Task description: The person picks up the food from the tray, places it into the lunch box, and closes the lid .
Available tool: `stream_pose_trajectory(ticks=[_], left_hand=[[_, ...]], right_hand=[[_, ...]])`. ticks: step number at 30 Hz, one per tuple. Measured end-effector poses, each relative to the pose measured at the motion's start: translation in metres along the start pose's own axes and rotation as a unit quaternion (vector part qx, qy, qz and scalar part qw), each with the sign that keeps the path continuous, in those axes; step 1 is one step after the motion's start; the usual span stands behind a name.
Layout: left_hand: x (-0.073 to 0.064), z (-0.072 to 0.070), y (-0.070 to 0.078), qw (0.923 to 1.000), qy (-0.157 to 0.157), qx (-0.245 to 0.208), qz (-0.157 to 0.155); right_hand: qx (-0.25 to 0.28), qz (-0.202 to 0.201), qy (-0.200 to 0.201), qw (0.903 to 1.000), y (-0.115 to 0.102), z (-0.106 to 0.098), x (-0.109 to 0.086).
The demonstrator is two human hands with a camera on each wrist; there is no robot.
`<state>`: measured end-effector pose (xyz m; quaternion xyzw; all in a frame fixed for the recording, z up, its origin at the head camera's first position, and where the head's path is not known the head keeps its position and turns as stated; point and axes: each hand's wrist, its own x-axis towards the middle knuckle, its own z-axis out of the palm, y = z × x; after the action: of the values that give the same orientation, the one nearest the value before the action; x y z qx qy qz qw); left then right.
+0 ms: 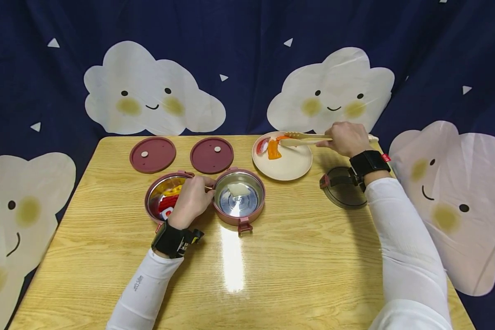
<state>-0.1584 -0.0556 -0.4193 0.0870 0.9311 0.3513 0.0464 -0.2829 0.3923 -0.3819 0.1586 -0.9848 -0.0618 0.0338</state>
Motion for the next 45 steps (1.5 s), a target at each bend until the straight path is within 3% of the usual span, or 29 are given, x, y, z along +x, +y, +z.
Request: stream_pose_trajectory(ticks=[6, 17, 21, 35, 45], left_hand=[[0.000, 0.001, 0.001, 1.0000, 0.001, 0.003, 0.002], [0.002, 0.000, 0.000, 1.0000, -0.003, 0.005, 0.008], [0.002, 0.000, 0.000, 1.0000, -0.003, 0.004, 0.007], [0.000, -0.001, -0.001, 0.9999, 0.003, 0.004, 0.013], [0.000, -0.002, 0.000, 0.9999, 0.001, 0.007, 0.012]], right_hand=[[-0.008, 0.001, -0.008, 0.9999, -0.001, -0.002, -0.006], [-0.017, 0.014, 0.007, 0.9997, 0.004, -0.008, -0.027], [-0.013, 0.000, 0.021, 0.9997, 0.006, -0.011, -0.034], [0.007, -0.038, 0.092, 0.9950, -0.012, -0.042, -0.061], [0.010, -0.086, 0.167, 0.9822, -0.035, -0.066, -0.074]])
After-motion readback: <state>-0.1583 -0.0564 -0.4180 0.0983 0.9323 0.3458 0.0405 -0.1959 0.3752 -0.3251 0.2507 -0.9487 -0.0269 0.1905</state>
